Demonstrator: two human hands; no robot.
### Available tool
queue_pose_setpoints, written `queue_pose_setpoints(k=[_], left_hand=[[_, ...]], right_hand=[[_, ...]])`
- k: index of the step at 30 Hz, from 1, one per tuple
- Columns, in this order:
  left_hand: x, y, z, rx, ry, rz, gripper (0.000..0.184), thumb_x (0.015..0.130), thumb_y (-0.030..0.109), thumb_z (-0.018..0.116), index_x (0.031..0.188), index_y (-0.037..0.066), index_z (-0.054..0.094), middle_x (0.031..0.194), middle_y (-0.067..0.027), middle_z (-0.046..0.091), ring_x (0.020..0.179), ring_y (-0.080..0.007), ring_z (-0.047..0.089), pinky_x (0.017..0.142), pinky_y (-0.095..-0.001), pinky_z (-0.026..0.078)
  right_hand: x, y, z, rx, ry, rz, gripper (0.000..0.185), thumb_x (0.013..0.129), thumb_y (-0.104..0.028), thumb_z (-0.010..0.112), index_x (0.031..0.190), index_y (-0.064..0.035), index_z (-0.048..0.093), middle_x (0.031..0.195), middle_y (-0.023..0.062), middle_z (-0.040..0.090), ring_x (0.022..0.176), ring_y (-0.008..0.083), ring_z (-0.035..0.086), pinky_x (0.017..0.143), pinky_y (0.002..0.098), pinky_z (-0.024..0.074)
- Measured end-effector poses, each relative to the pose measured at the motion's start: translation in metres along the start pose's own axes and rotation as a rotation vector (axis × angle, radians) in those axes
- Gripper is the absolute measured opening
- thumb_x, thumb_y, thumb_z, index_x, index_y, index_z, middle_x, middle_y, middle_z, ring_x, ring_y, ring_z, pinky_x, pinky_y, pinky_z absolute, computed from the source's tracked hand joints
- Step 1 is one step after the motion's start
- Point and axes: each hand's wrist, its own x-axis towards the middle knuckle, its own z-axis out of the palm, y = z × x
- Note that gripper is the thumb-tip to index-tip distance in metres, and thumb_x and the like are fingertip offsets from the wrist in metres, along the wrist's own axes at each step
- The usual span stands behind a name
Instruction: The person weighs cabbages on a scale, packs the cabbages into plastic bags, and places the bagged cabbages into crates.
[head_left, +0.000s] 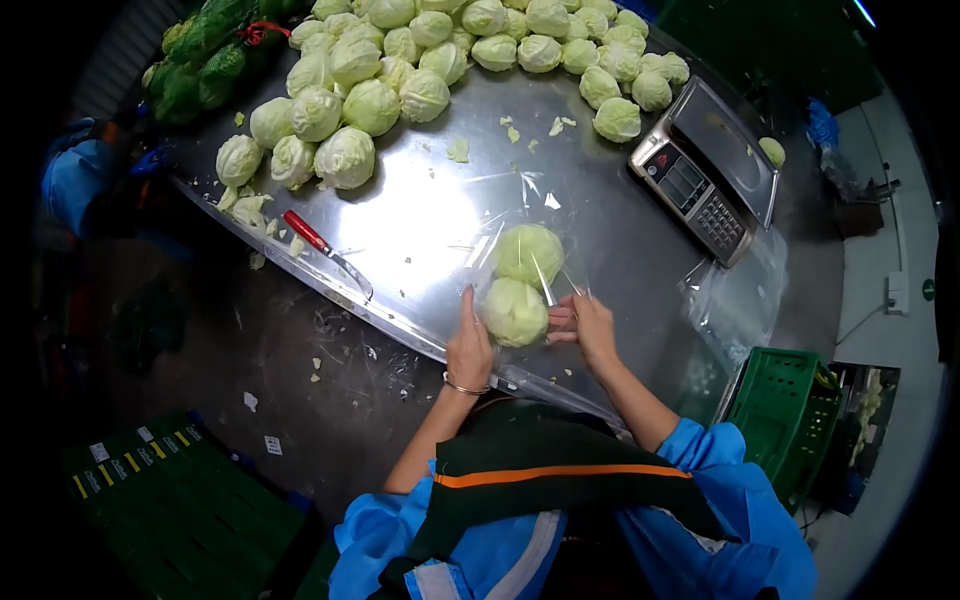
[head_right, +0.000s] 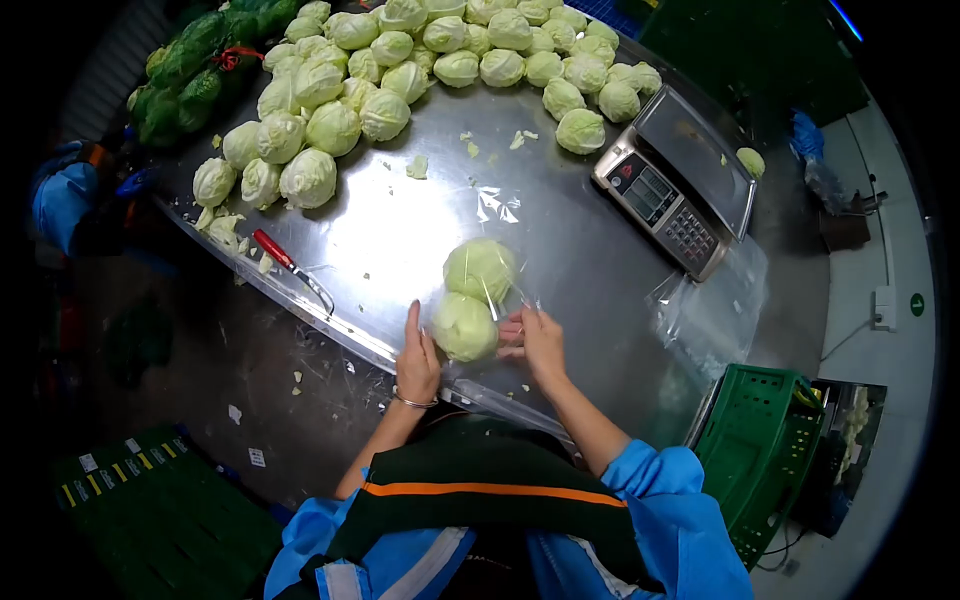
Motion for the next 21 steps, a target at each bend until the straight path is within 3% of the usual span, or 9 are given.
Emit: queue_pose_setpoints(k=[1,5,8,9,10,13,14,16,21], left_hand=[[0.010,0.015,-0.010,-0.067,0.022,0.018,0.050,0.090,0.009,0.042,0.138,0.006,0.029,0.067,-0.0213,0.059,0.060,-0.0370,0.060,0.055,-0.0408,0.046],[0.074,0.077,-0.050,0.042,-0.008,0.506,0.032,0.094,0.017,0.045,0.123,0.005,0.053,0.055,-0.0077,0.054,0.047,-0.0197,0.056,0.046,-0.0309,0.044],[0.111,0.130,-0.079,-0.271,-0.438,0.091,0.032,0.090,0.013,0.044,0.118,0.002,0.054,0.063,-0.0128,0.060,0.052,-0.0195,0.059,0.054,-0.0327,0.047],[0.119,0.143,-0.087,-0.362,-0.518,0.034,0.031,0.091,0.014,0.043,0.117,0.002,0.056,0.057,-0.0043,0.056,0.050,-0.0094,0.055,0.048,-0.0266,0.045],[0.118,0.166,-0.098,-0.472,-0.537,-0.024,0.031,0.093,0.017,0.043,0.117,0.002,0.056,0.054,0.0002,0.051,0.046,-0.0063,0.050,0.043,-0.0221,0.042],[0.111,0.225,-0.112,-0.555,-0.578,0.111,0.031,0.095,0.019,0.044,0.120,0.003,0.054,0.050,0.0026,0.047,0.036,-0.0031,0.037,0.036,-0.0176,0.031],[0.118,0.238,-0.106,-0.511,-0.498,0.248,0.030,0.095,0.020,0.044,0.116,0.002,0.056,0.049,0.0028,0.046,0.036,-0.0025,0.036,0.035,-0.0176,0.031],[0.138,0.272,-0.095,-0.472,-0.539,0.265,0.028,0.095,0.019,0.044,0.110,0.000,0.059,0.049,0.0029,0.046,0.036,-0.0022,0.037,0.035,-0.0176,0.030],[0.109,0.314,-0.088,-0.513,-0.545,0.523,0.027,0.094,0.020,0.048,0.102,-0.001,0.062,0.046,0.0041,0.044,0.037,-0.0027,0.039,0.034,-0.0187,0.028]], right_hand=[[-0.004,-0.020,-0.003,-0.047,-0.010,-0.082,0.034,0.093,-0.033,0.048,0.089,-0.0002,0.053,0.072,0.0117,0.060,0.057,0.0159,0.060,0.039,0.0257,0.0440],[-0.014,-0.093,-0.012,-0.100,0.013,-0.210,0.034,0.091,-0.032,0.051,0.070,-0.0044,0.052,0.053,0.0067,0.054,0.041,0.0123,0.051,0.035,0.0218,0.0371],[-0.032,-0.130,-0.026,0.052,0.061,-0.234,0.032,0.088,-0.029,0.054,0.065,-0.0074,0.051,0.050,0.0044,0.051,0.038,0.0115,0.048,0.033,0.0211,0.0349],[-0.044,-0.141,-0.039,0.163,0.059,-0.254,0.031,0.087,-0.027,0.056,0.063,-0.0086,0.049,0.049,0.0036,0.050,0.036,0.0111,0.047,0.033,0.0210,0.0332],[-0.058,-0.152,-0.053,0.276,0.061,-0.266,0.031,0.086,-0.026,0.057,0.062,-0.0099,0.048,0.048,0.0028,0.048,0.035,0.0106,0.045,0.032,0.0208,0.0316],[-0.105,-0.179,-0.084,0.467,-0.023,-0.451,0.032,0.086,-0.026,0.056,0.060,-0.0111,0.045,0.045,0.0018,0.046,0.033,0.0096,0.041,0.031,0.0211,0.0286],[-0.110,-0.186,-0.089,0.463,0.010,-0.521,0.032,0.087,-0.025,0.056,0.060,-0.0112,0.046,0.044,0.0017,0.045,0.032,0.0093,0.040,0.030,0.0212,0.0280],[-0.121,-0.213,-0.097,0.457,0.066,-0.583,0.032,0.088,-0.023,0.053,0.059,-0.0110,0.045,0.042,0.0020,0.044,0.031,0.0098,0.040,0.029,0.0221,0.0282],[-0.175,-0.217,-0.128,0.401,-0.045,-0.926,0.034,0.088,-0.024,0.053,0.057,-0.0109,0.043,0.042,0.0032,0.044,0.031,0.0115,0.038,0.030,0.0220,0.0270]])
